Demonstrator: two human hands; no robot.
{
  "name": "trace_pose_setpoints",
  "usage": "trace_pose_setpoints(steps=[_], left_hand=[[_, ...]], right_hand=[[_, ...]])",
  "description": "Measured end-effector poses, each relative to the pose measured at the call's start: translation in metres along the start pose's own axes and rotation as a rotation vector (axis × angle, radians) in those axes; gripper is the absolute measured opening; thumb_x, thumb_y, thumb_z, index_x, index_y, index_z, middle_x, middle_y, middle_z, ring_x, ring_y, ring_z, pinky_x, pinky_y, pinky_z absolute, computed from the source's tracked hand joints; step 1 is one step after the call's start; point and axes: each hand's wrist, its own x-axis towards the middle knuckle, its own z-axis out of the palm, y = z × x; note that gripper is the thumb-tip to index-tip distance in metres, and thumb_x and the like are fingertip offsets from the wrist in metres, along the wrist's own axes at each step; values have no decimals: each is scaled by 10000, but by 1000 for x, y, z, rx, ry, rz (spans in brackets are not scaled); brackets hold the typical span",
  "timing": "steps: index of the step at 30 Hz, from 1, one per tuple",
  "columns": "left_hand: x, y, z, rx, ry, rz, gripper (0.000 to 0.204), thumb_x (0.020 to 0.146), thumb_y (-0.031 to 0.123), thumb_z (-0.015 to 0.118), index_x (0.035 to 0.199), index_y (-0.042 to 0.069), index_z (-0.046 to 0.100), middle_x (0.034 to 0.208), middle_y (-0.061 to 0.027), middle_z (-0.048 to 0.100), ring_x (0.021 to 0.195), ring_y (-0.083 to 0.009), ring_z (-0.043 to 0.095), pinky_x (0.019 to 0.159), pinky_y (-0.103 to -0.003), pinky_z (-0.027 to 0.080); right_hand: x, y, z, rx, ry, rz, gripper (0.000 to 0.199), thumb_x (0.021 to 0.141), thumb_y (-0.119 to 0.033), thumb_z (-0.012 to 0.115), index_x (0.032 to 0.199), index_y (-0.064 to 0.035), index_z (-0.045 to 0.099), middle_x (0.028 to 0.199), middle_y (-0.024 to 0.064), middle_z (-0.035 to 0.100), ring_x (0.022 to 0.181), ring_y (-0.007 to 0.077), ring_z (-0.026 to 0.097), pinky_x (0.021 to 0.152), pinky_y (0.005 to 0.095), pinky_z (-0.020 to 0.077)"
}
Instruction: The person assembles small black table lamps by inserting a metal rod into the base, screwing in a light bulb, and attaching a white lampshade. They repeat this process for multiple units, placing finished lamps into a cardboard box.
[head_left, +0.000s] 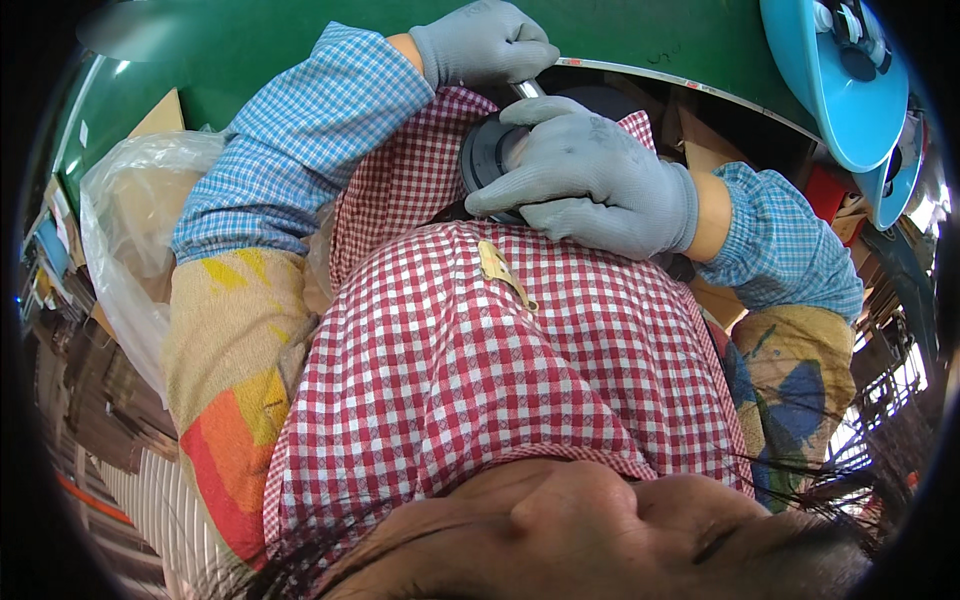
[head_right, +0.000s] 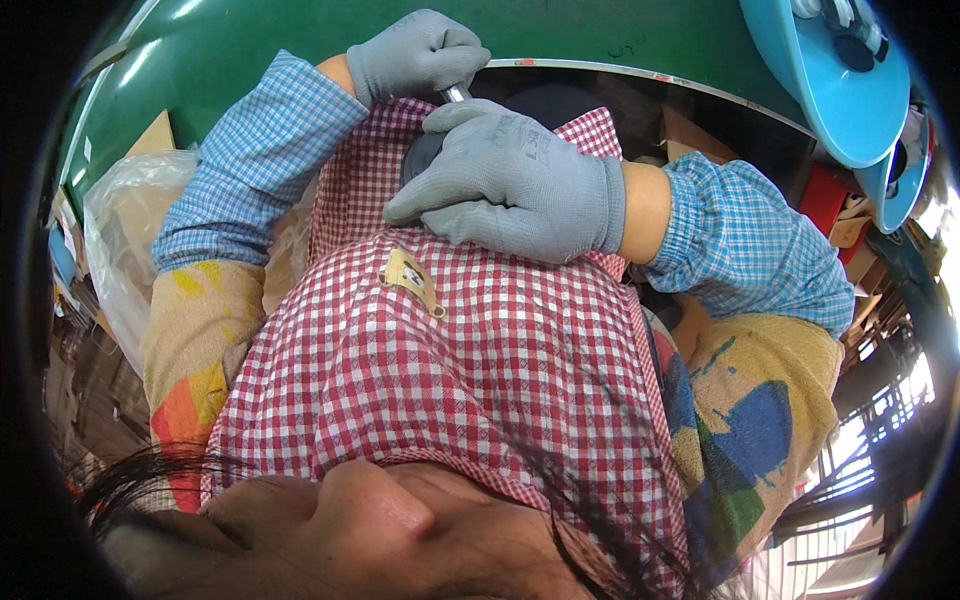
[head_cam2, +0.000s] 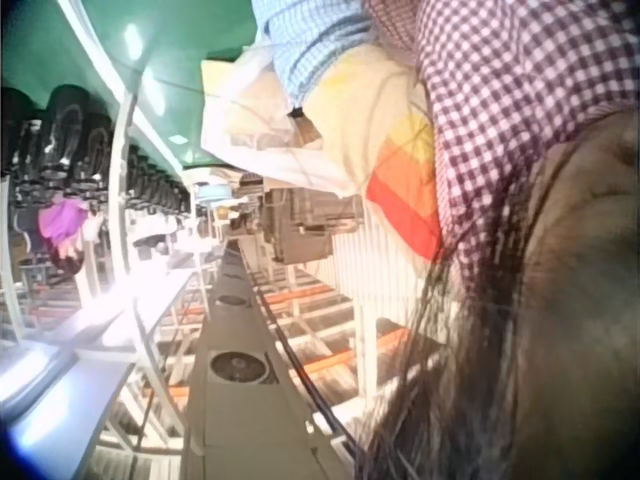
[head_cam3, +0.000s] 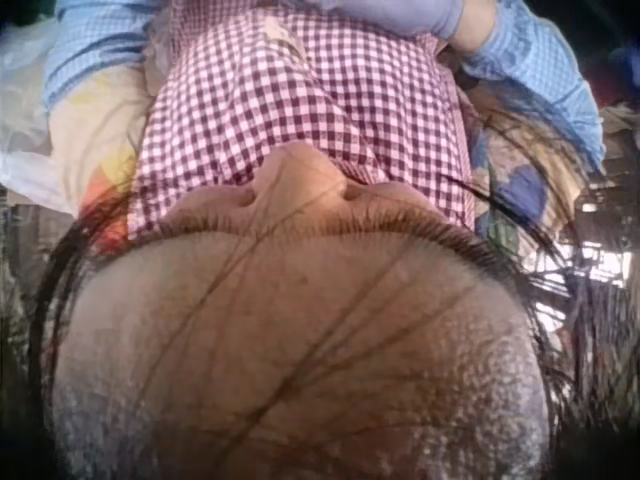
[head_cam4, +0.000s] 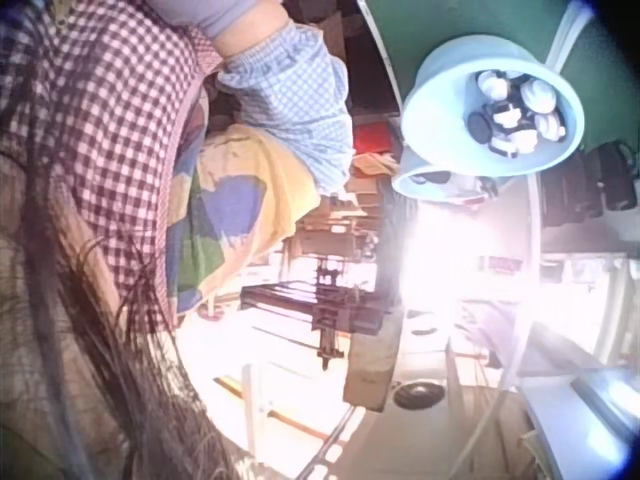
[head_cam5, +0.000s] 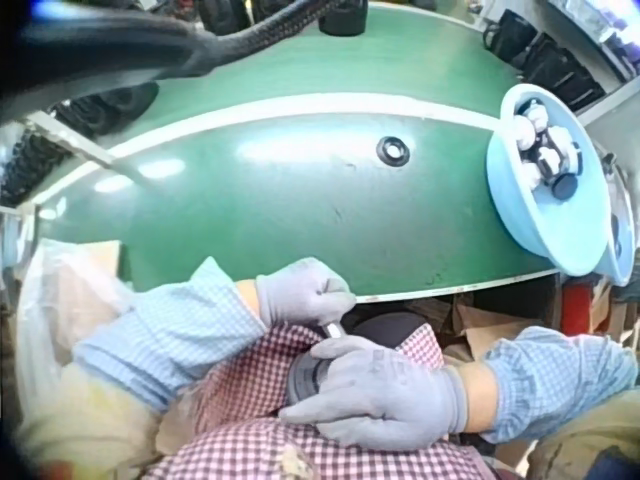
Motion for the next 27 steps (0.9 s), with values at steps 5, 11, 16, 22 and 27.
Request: trace_pose_setpoints(steps=[5,11,16,22,27], left_hand=[[13,-3,0,40,-34,90,382,954,287,612,644,69,663,556,-28,595,506,-122,520,527,-329,441],[35,-20,5,5,-197,-160,315,1002,296,615,958,9,739,849,-67,700,769,-155,633,695,-300,495],[-17,10,22,-267,759,197,211,958,205,625,1032,28,712,977,-113,709,923,-182,642,830,-314,524],[-133,58,61,1085,422,516,410,896,187,656,1306,184,668,1332,-82,625,1242,-306,585,1061,-543,453],[-140,44,112,1250,62,589,413,866,282,698,1279,305,697,1575,13,438,1414,-265,444,1178,-505,367]], right_hand=[[12,-1,7,31,79,-32,340,892,-174,593,1148,-27,760,708,68,659,650,230,611,889,462,474],[30,-10,0,82,76,160,229,821,-179,641,943,-59,794,814,129,746,702,287,699,726,413,564],[7,-28,-73,191,107,219,277,922,-154,622,1102,-10,774,822,87,710,682,179,669,644,335,545],[-22,68,-144,-674,664,198,243,870,-218,642,954,-45,792,617,129,651,578,304,654,590,411,532],[0,172,-191,-1177,704,283,184,826,-303,666,895,-169,772,807,146,722,789,370,682,762,515,531]])
